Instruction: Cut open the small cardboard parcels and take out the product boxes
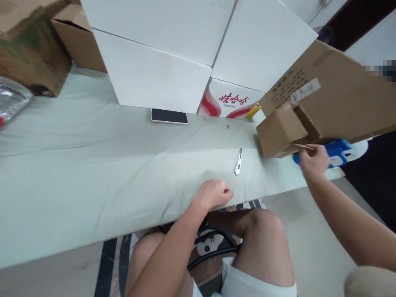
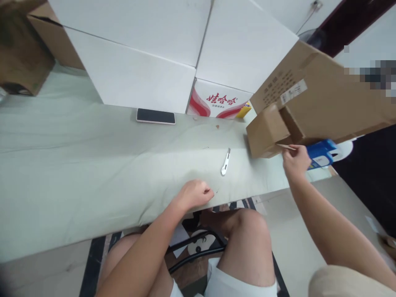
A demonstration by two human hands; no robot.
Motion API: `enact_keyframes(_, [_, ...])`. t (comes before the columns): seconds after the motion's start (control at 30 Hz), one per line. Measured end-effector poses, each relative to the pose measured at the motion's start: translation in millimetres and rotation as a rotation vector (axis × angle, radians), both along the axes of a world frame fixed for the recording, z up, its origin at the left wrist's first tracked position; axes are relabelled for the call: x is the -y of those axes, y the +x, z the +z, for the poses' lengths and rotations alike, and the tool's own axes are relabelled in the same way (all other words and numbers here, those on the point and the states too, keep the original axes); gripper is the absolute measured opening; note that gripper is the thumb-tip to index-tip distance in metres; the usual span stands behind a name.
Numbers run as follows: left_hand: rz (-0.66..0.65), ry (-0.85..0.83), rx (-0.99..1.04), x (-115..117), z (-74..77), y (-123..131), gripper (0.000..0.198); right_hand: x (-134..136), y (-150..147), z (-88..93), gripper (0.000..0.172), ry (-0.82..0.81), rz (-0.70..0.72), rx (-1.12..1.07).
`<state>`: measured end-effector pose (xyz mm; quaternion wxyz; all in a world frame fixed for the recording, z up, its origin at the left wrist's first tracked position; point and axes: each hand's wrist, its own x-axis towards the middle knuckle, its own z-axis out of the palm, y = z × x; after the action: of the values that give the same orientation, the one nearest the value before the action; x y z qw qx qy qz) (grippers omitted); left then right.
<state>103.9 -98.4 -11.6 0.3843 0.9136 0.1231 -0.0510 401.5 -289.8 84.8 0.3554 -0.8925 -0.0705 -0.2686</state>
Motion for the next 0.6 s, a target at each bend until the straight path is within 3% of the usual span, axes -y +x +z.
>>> enact_keyframes(0.1, [-0.005,0.019,-0.021,-2,0.5,-2,0.034,-7,11,-25.1,0.021,0.030,0.015,-0.063])
enact_keyframes(0.2, [-0.010,0.029,-0.040,-2,1.0,-3,0.035,-17,27,-39.2,0.027,0.079,0.052,-0.083])
enact_keyframes(0.47, [-0.035,-0.026,0.068,2,-10.8,7,0.039,-54,76,-47.7,0.027,0.134,0.166,-0.079])
enact_keyframes(0.6, [0.157,-0.104,0.232,-10,-21.7,18,0.043,-70,96,-52.1,0.027,0.168,0.238,-0.081])
